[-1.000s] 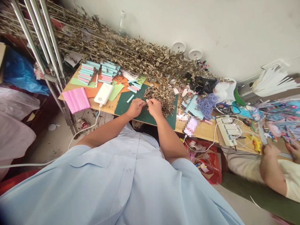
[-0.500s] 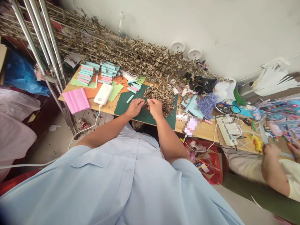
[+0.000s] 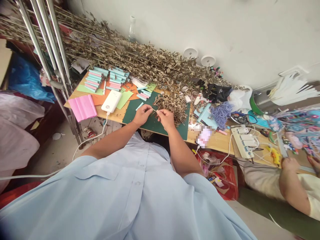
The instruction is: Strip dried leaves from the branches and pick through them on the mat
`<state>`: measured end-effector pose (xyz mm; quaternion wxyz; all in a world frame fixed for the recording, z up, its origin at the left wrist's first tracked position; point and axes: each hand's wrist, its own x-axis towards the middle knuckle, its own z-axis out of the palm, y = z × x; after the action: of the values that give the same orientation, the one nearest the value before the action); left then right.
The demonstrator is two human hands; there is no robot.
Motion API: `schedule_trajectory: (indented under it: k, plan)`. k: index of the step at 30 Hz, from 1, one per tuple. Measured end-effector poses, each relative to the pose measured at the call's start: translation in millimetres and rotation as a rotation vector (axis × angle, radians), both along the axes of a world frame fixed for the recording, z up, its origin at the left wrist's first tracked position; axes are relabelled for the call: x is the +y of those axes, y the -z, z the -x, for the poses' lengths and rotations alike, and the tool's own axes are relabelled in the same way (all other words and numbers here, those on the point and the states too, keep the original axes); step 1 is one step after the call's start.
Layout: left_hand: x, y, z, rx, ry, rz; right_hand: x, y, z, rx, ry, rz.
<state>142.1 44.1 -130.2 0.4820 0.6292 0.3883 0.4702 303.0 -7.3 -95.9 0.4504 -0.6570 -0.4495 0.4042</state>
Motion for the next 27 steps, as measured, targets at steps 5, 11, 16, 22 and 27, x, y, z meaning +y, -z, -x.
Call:
schedule_trajectory:
  k: [5,11,16,22,27]
  plan:
    - [0,-1.0,1,-0.022,0.014,0.01,-2,5.5,4,0.04,0.028,-0.002]
    - [1,1.4,1,-0.016,0.009,0.018,-2,10.3,6,0.026,-0.02,0.001]
    - [2,1.9,1,0.002,0.008,0.04,-3,11.3,8,0.043,-0.027,0.018]
    - [1,1.4,1,-0.006,0.014,0.024,-3,10.2,13,0.077,0.009,0.013]
    - [2,3.4,0,-0.022,0.019,0.005,-3,11.7,15,0.088,0.041,-0.019]
